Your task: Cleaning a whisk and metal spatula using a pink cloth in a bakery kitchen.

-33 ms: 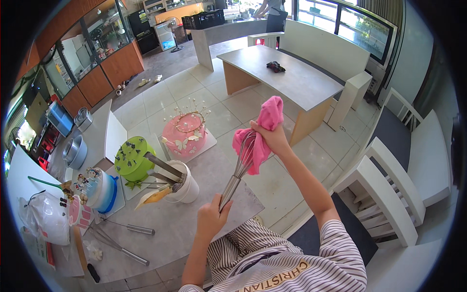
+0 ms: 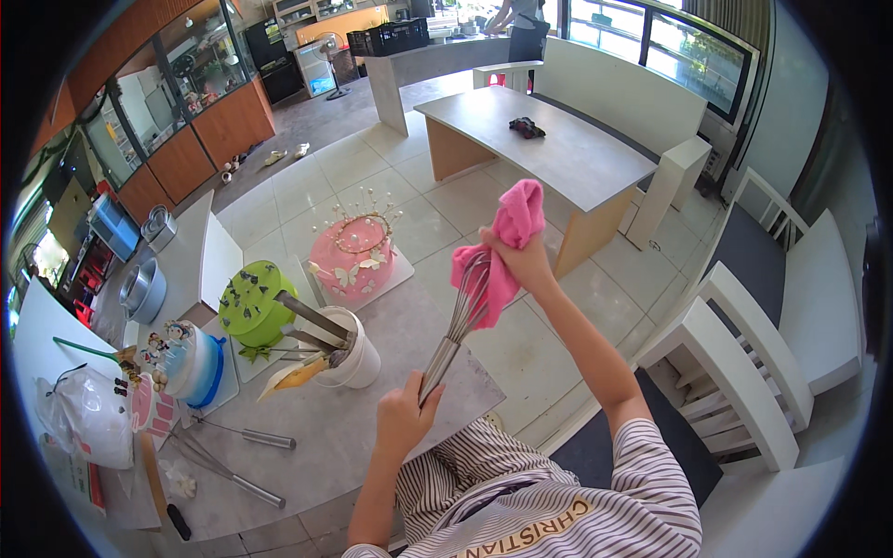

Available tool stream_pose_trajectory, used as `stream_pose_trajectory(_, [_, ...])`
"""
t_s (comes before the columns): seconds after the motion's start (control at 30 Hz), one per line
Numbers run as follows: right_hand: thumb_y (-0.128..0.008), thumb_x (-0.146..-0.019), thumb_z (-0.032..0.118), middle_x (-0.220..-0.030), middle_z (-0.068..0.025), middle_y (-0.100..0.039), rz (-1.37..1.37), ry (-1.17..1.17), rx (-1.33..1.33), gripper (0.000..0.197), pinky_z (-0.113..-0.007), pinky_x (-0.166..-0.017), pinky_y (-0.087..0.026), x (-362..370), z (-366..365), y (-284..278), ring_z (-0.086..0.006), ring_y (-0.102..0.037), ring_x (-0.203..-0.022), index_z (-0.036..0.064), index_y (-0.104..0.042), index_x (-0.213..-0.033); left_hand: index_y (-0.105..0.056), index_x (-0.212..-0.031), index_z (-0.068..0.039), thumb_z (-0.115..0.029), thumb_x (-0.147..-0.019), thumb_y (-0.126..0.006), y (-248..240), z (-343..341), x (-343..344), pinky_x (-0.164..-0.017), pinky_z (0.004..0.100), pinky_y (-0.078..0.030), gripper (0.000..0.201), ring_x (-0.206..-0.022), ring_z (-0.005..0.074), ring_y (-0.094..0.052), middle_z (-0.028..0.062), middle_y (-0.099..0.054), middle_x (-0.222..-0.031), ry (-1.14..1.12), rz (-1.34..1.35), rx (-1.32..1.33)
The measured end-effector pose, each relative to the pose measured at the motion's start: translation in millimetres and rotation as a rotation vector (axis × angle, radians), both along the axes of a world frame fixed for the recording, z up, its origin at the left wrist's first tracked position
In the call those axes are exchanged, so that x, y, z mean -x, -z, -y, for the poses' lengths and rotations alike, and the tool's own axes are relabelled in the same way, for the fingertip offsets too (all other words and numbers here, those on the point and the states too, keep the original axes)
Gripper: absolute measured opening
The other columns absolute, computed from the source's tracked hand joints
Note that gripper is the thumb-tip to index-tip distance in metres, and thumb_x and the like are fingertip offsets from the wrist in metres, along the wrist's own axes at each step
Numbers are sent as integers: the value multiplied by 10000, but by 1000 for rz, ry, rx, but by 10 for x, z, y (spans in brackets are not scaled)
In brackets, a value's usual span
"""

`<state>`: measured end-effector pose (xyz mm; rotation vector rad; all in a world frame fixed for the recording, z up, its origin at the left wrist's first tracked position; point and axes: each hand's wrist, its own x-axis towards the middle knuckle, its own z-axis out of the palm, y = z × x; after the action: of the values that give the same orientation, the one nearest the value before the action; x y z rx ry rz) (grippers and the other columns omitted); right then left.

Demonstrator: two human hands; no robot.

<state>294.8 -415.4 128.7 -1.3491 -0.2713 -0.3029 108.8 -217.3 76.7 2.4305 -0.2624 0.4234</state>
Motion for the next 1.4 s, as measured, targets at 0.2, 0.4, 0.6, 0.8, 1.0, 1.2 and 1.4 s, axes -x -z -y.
stream_pose_trajectory(0.2, [-634, -760, 103, -832, -65, -548, 208, 421, 331, 276, -297, -671, -456, 113, 193, -154, -176, -553, -779, 53, -490, -989, -483, -765, -58, -281, -785, -586, 90, -19, 62, -427, 383, -376, 247, -450, 316, -504, 116, -488, -496, -42, -50, 29])
stream_pose_trajectory(0.4, [-571, -772, 383, -1017, -172, -523, 873, -254, 903, 462, -436, -823, -396, 865, -266, -197, -316, -489, -976, 10, -529, -1041, -545, -769, -62, -257, -674, -675, 135, -181, -177, -491, 371, -404, 254, -543, 300, -538, 106, -557, -614, -32, 164, -275])
stream_pose_trajectory(0.6, [-498, -776, 520, -972, -198, -551, 591, -670, 1028, 563, -426, -779, -405, 682, -393, 324, -315, -526, -920, -15, -570, -938, -581, -815, -67, -219, -614, -685, 326, -264, -148, -558, 368, -419, 273, -605, 268, -521, 79, -566, -699, 67, 315, -27])
stream_pose_trajectory(0.8, [-565, -769, 390, -858, -127, -567, 396, -795, 1423, 416, -394, -637, -446, 837, -453, 363, -303, -561, -751, -10, -513, -870, -530, -827, -65, -201, -677, -596, 46, -254, -120, -524, 323, -374, 213, -571, 195, -465, 38, -456, -644, -11, 430, -457])
stream_pose_trajectory(1.0, [-594, -723, 291, -787, -64, -525, 902, -693, 1507, 364, -327, -660, -447, 746, -105, 321, -214, -567, -765, 82, -467, -993, -520, -801, -65, -219, -650, -640, -39, -187, 93, -531, 299, -352, 246, -542, 164, -491, 22, -471, -639, -13, 346, -678])
stream_pose_trajectory(1.2, [-614, -678, 277, -814, -26, -527, 1143, -538, 1400, 387, -311, -657, -452, 677, 67, 231, -176, -539, -770, 91, -519, -1004, -524, -779, -52, -263, -688, -648, -104, -210, 236, -517, 308, -349, 261, -525, 193, -514, 40, -514, -622, -1, 229, -509])
stream_pose_trajectory(1.4, [-602, -676, 255, -870, -11, -531, 1227, -446, 1145, 343, -301, -711, -448, 610, 243, 81, -153, -520, -844, 94, -558, -976, -539, -755, -41, -298, -674, -676, -106, -231, 332, -512, 322, -351, 302, -518, 216, -519, 69, -547, -603, -21, 156, -335])
